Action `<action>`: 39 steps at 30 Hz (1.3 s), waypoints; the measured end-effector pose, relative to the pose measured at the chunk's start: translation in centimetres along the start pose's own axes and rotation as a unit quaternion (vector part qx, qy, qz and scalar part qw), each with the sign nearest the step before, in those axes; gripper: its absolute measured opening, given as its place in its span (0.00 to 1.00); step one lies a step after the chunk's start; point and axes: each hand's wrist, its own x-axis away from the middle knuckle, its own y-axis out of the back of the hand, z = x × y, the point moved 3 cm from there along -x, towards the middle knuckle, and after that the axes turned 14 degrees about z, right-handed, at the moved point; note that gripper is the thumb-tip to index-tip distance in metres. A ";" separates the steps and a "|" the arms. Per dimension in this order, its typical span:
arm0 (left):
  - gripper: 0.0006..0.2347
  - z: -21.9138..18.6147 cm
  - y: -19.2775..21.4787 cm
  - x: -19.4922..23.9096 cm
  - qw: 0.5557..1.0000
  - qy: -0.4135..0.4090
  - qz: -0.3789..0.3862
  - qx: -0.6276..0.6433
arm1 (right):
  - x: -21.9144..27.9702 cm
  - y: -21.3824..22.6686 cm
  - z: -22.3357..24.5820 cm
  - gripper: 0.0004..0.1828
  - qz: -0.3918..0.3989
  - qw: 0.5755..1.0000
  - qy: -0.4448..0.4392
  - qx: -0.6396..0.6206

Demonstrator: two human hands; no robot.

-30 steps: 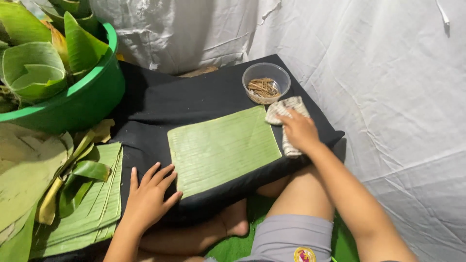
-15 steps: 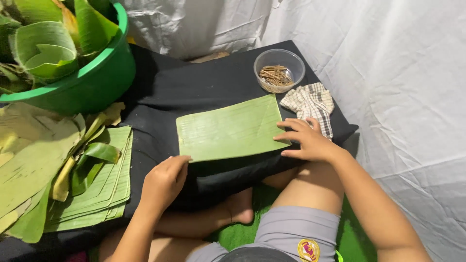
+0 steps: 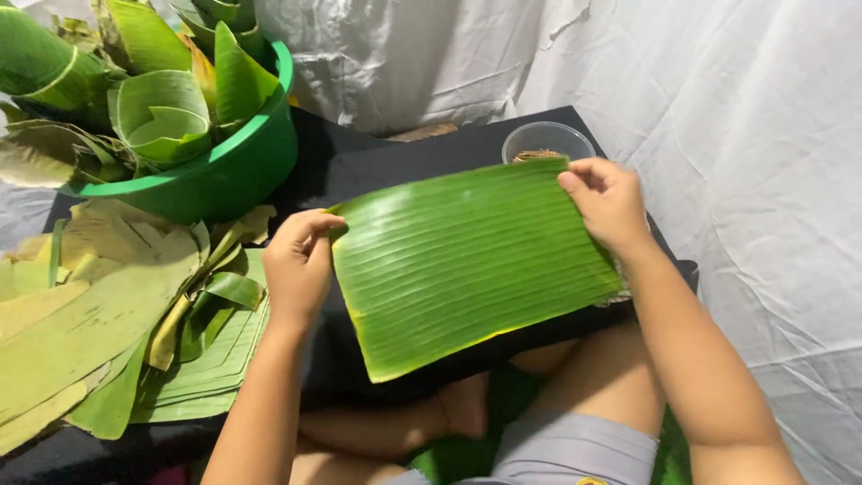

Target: Cleaning banana leaves with a cloth and folding them into cones, then securing the shape with small wooden sticks.

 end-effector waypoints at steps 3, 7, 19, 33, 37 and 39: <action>0.14 3.4 -0.4 0.3 0.997 0.031 0.050 -0.043 | -0.1 -2.3 -1.2 0.08 0.015 0.996 -0.042 0.078; 0.10 5.9 -1.2 2.4 0.983 0.067 0.131 -0.112 | 0.0 -3.9 -5.7 0.10 0.023 0.986 -0.088 0.139; 0.27 3.3 -0.8 6.2 0.818 0.125 0.460 -0.321 | 8.2 -0.2 -5.8 0.29 0.035 0.841 -0.204 0.500; 0.26 4.2 -0.8 6.3 0.817 0.137 0.464 -0.312 | 4.2 -11.7 4.6 0.21 0.034 0.901 0.004 0.432; 0.26 5.2 -1.0 6.8 0.811 0.133 0.470 -0.322 | 3.8 -22.1 7.0 0.21 0.036 0.898 -0.014 0.439; 0.26 6.1 -1.2 7.2 0.802 0.129 0.481 -0.329 | 3.9 -25.0 6.8 0.21 0.043 0.893 -0.038 0.446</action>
